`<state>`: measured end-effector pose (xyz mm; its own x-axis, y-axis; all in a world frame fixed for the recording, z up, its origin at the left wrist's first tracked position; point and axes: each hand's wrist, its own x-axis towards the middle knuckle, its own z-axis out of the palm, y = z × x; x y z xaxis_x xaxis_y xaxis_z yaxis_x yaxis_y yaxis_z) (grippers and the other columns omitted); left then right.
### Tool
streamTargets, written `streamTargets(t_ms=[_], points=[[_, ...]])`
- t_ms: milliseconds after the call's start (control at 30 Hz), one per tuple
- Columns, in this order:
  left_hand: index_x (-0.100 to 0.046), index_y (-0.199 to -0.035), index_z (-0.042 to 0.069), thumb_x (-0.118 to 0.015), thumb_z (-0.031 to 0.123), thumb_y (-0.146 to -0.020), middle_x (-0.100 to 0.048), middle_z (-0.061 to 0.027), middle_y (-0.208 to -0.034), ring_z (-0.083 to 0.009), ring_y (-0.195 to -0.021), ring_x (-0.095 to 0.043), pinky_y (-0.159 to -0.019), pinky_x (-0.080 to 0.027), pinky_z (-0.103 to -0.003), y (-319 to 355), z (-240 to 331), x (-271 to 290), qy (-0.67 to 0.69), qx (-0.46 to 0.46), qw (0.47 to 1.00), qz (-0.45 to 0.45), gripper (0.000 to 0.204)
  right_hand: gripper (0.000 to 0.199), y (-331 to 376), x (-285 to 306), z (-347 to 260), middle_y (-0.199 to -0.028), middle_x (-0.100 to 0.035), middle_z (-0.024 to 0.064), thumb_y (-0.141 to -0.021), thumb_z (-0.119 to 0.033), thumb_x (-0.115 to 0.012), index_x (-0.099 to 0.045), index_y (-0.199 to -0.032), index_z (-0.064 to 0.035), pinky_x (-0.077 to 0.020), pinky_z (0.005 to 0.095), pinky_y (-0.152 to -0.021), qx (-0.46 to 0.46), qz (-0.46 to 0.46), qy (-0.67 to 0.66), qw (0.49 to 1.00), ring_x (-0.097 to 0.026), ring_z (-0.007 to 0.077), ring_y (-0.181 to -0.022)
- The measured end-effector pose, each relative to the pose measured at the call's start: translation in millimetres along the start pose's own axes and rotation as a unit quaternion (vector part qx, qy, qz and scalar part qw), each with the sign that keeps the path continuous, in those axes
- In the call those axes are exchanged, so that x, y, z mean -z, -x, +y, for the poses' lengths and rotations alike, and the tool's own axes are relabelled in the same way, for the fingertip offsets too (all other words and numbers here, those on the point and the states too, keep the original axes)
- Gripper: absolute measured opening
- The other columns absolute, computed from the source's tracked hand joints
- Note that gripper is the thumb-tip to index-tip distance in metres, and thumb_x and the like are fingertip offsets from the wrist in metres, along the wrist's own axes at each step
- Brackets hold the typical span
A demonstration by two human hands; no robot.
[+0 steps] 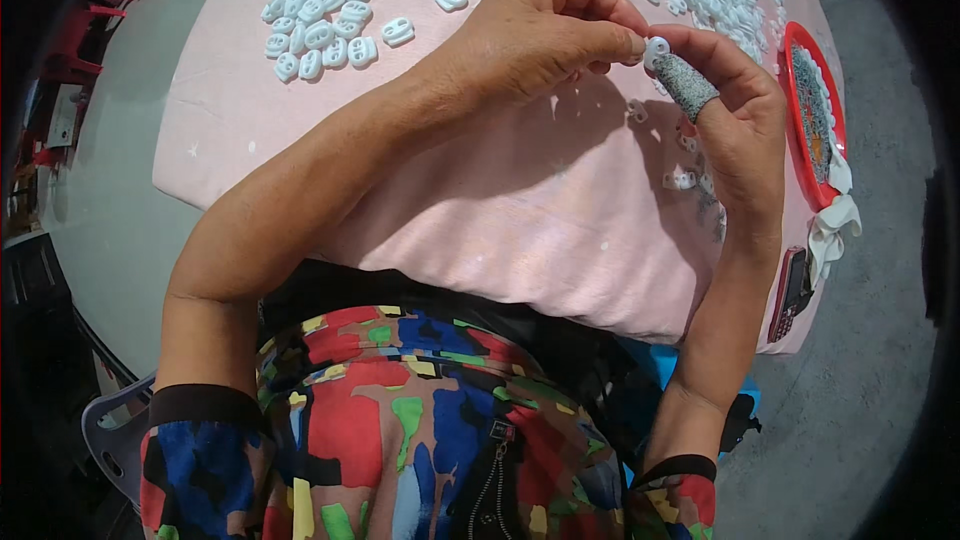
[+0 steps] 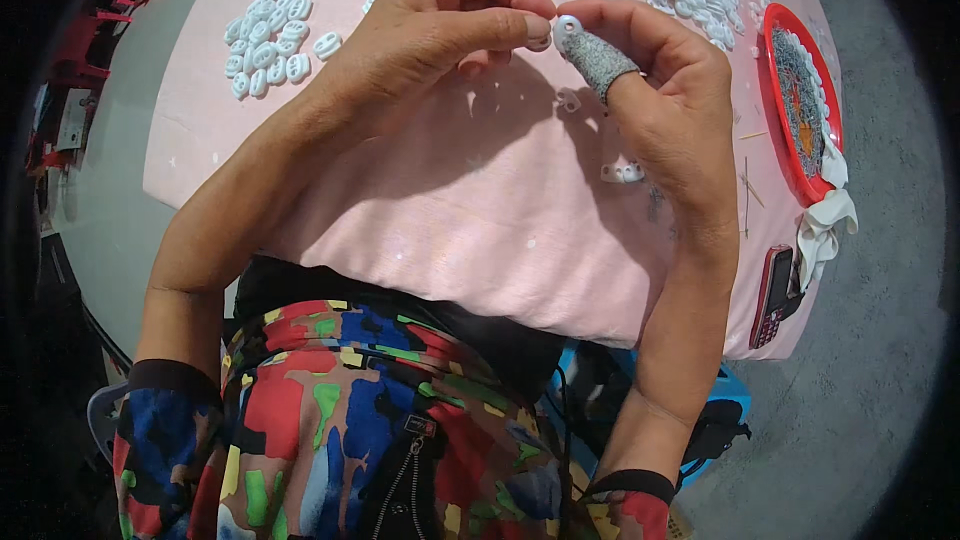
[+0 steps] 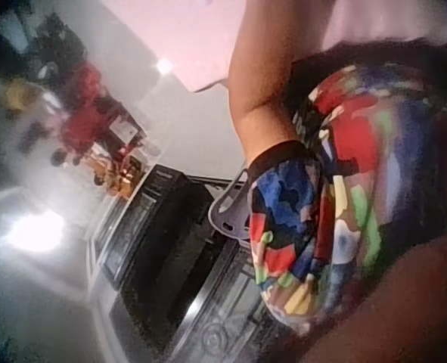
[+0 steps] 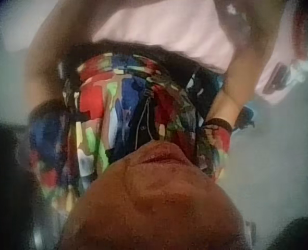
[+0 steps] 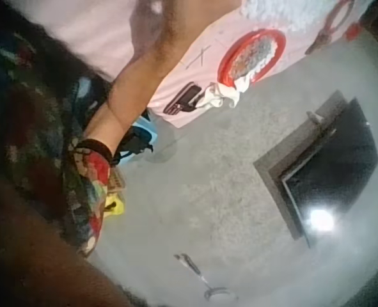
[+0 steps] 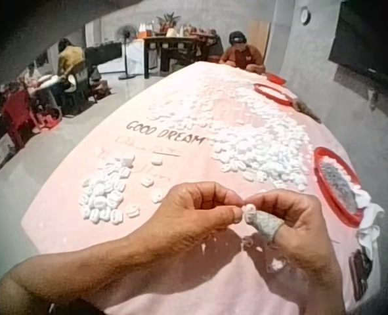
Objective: Stringing small white plastic components together using a needle and wire at a manufacturing workstation.
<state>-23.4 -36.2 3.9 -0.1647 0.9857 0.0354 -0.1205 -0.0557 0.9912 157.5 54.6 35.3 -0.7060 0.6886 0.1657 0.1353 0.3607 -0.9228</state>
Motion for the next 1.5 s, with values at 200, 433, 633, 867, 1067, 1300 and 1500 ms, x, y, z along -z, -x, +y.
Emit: streamTargets(t_ms=[200,433,633,867,1067,1300,1500], points=[[-0.069,-0.104,0.007,-0.071,0.017,-0.087,-0.068,0.0021,-0.09,-0.0011,-0.073,-0.054,-0.064,-0.042,-0.016,2.3,6.4,-3.5,0.022,0.006,1.0,0.002,0.02,0.031,-0.8,-1.0,0.0,-0.098,-0.071,0.0065,-0.085,0.006,-0.052,-0.069,-0.11,-0.0001,-0.051,0.021,-0.076,0.012,0.016,-0.017,1.0,-0.065,0.009,-0.087],[-0.072,-0.097,0.007,-0.073,0.019,-0.085,-0.068,-0.0001,-0.082,-0.0064,-0.072,-0.061,-0.061,-0.048,-0.02,0.7,2.9,-1.9,0.033,-0.032,0.999,0.007,0.017,0.04,-0.4,4.1,-4.0,-0.106,-0.069,0.0107,-0.082,0.008,-0.044,-0.066,-0.114,0.0021,-0.0521,0.0201,-0.079,-0.008,-0.005,-0.043,0.999,-0.065,0.0113,-0.094],[-0.071,-0.096,0.006,-0.074,0.016,-0.083,-0.068,-0.0007,-0.08,-0.0056,-0.066,-0.059,-0.058,-0.047,-0.019,-0.8,1.3,-2.2,0.058,-0.02,0.998,0.007,0.017,0.04,-0.1,5.1,-4.3,-0.107,-0.069,0.0118,-0.081,0.008,-0.044,-0.066,-0.114,0.0034,-0.0517,0.0218,-0.083,-0.009,-0.008,-0.03,0.999,-0.065,0.0122,-0.096],[-0.071,-0.095,0.005,-0.074,0.014,-0.083,-0.067,-0.001,-0.077,-0.005,-0.063,-0.056,-0.056,-0.046,-0.019,0.3,3.1,-2.5,0.037,-0.036,0.999,0.015,0.016,0.039,1.3,2.4,-7.9,-0.103,-0.07,0.01,-0.08,0.007,-0.045,-0.067,-0.112,0.0033,-0.0511,0.0221,-0.084,-0.008,0.0,-0.035,0.999,-0.065,0.0114,-0.093],[-0.071,-0.094,0.004,-0.074,0.014,-0.082,-0.067,-0.0005,-0.077,-0.0048,-0.062,-0.055,-0.056,-0.045,-0.019,1.5,5.6,-3.0,0.034,-0.037,0.999,0.011,0.016,0.036,2.5,2.0,-8.5,-0.097,-0.07,0.0049,-0.08,0.005,-0.047,-0.069,-0.109,0.0015,-0.0477,0.0176,-0.07,-0.026,0.021,-0.048,0.998,-0.063,0.0062,-0.085],[-0.072,-0.093,0.005,-0.074,0.016,-0.081,-0.067,0.0002,-0.076,-0.0044,-0.064,-0.055,-0.057,-0.045,-0.019,2.0,7.5,-3.1,0.041,-0.026,0.999,0.003,0.017,0.035,2.4,4.4,-8.8,-0.095,-0.069,0.0031,-0.081,0.002,-0.048,-0.069,-0.109,0.0006,-0.0423,0.0157,-0.061,-0.013,0.026,-0.049,0.998,-0.058,0.003,-0.077],[-0.072,-0.094,0.005,-0.074,0.015,-0.081,-0.067,0.0004,-0.077,-0.0046,-0.064,-0.055,-0.057,-0.045,-0.019,-1.1,1.1,-0.5,0.045,-0.033,0.998,0.001,0.016,0.033,-0.2,11.3,-7.3,-0.094,-0.07,0.0026,-0.081,0.0,-0.05,-0.07,-0.108,-0.0009,-0.041,0.0151,-0.058,0.015,0.072,-0.03,0.997,-0.058,0.0023,-0.074]])
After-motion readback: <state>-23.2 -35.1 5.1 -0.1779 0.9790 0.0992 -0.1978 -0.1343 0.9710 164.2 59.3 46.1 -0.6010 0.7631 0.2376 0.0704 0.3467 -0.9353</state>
